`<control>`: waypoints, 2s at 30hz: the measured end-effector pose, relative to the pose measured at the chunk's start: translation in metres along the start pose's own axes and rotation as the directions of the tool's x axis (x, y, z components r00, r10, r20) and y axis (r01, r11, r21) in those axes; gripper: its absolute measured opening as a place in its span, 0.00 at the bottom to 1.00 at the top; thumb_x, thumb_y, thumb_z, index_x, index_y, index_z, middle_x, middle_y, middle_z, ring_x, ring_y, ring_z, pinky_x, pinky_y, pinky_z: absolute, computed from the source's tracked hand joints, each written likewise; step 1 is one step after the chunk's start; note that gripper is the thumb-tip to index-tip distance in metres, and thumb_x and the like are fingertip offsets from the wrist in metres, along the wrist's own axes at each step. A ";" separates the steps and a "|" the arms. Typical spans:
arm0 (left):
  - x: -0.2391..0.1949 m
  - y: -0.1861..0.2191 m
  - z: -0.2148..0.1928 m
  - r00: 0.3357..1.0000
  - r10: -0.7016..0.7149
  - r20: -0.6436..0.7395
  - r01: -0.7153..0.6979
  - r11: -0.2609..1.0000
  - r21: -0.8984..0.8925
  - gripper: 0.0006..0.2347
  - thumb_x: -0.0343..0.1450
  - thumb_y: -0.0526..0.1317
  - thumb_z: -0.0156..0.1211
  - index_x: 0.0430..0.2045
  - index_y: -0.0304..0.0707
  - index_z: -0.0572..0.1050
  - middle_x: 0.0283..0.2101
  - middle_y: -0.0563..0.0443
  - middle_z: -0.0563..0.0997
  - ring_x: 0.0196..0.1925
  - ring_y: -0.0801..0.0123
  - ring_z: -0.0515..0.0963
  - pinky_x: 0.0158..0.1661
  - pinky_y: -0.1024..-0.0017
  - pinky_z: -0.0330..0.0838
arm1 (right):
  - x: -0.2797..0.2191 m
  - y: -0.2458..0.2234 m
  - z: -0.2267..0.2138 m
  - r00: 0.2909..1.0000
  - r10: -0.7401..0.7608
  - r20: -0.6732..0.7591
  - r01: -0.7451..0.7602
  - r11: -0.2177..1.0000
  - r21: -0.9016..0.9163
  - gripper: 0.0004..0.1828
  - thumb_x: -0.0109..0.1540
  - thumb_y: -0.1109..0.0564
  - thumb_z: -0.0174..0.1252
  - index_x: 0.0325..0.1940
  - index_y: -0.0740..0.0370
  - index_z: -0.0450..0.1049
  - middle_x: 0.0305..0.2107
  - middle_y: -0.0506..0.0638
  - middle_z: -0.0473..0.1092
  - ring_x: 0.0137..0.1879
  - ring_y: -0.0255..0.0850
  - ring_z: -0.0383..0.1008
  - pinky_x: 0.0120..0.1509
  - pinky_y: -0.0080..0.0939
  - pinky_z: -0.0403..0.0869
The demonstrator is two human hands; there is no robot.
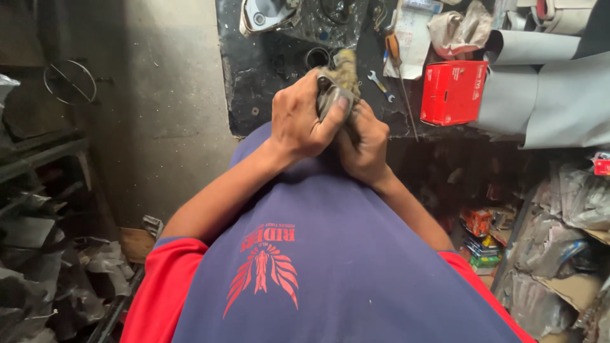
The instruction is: The person sits at a workbench holding a cylindrical metal component, likely a starter motor, and wipes it thoroughly with a rag, turning it to clean different sides. They then use a small pointed tool to scrape inside the component's openings and continue wiping it with the rag.
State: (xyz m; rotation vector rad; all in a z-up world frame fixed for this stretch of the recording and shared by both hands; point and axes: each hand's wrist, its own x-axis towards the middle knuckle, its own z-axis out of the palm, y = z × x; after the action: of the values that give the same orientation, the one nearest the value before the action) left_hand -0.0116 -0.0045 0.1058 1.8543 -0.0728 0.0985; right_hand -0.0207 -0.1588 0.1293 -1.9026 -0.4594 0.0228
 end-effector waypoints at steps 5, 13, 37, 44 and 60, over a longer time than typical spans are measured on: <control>-0.003 0.016 0.015 0.986 -0.160 0.052 0.151 0.978 0.142 0.18 0.73 0.54 0.55 0.34 0.33 0.76 0.30 0.35 0.81 0.32 0.42 0.82 0.35 0.50 0.75 | -0.029 0.041 -0.009 0.944 -0.325 0.051 0.322 0.884 -0.339 0.12 0.59 0.71 0.64 0.47 0.72 0.75 0.38 0.61 0.74 0.43 0.57 0.74 0.50 0.52 0.75; -0.005 0.013 0.032 0.930 -0.356 0.090 0.335 0.923 0.192 0.21 0.73 0.56 0.53 0.29 0.33 0.78 0.27 0.32 0.81 0.33 0.39 0.82 0.37 0.48 0.74 | -0.029 0.026 -0.024 0.965 -0.258 0.043 0.257 0.905 -0.339 0.13 0.57 0.69 0.64 0.45 0.71 0.76 0.35 0.60 0.73 0.38 0.55 0.72 0.43 0.48 0.72; -0.014 0.013 0.094 0.847 -0.432 0.310 0.484 0.383 -0.787 0.26 0.74 0.60 0.46 0.38 0.31 0.76 0.29 0.47 0.79 0.27 0.66 0.76 0.26 0.70 0.64 | -0.099 0.081 -0.145 0.775 0.599 0.199 -0.316 0.095 0.944 0.36 0.61 0.51 0.55 0.70 0.72 0.65 0.59 0.65 0.70 0.62 0.56 0.75 0.71 0.58 0.73; -0.034 0.056 0.096 0.635 -0.279 0.721 0.632 -0.350 -0.692 0.28 0.76 0.63 0.37 0.33 0.35 0.76 0.22 0.48 0.73 0.16 0.72 0.62 0.18 0.74 0.51 | -0.105 0.100 -0.199 0.886 0.461 0.045 -0.189 0.271 0.944 0.43 0.61 0.35 0.56 0.69 0.72 0.68 0.61 0.66 0.70 0.68 0.57 0.73 0.79 0.62 0.68; -0.033 0.087 0.106 0.517 -0.387 0.764 0.661 -0.388 -0.643 0.32 0.77 0.63 0.35 0.41 0.29 0.77 0.27 0.46 0.77 0.20 0.70 0.67 0.22 0.72 0.56 | -0.030 0.102 -0.255 0.941 0.264 0.214 0.000 0.630 -0.777 0.11 0.72 0.59 0.58 0.56 0.64 0.79 0.43 0.63 0.76 0.48 0.61 0.75 0.52 0.55 0.71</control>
State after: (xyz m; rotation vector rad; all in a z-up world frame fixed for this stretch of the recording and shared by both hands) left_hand -0.0504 -0.1311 0.1552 0.0988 0.5793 -0.7625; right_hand 0.0424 -0.4281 0.1276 -2.8190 -0.5955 0.2713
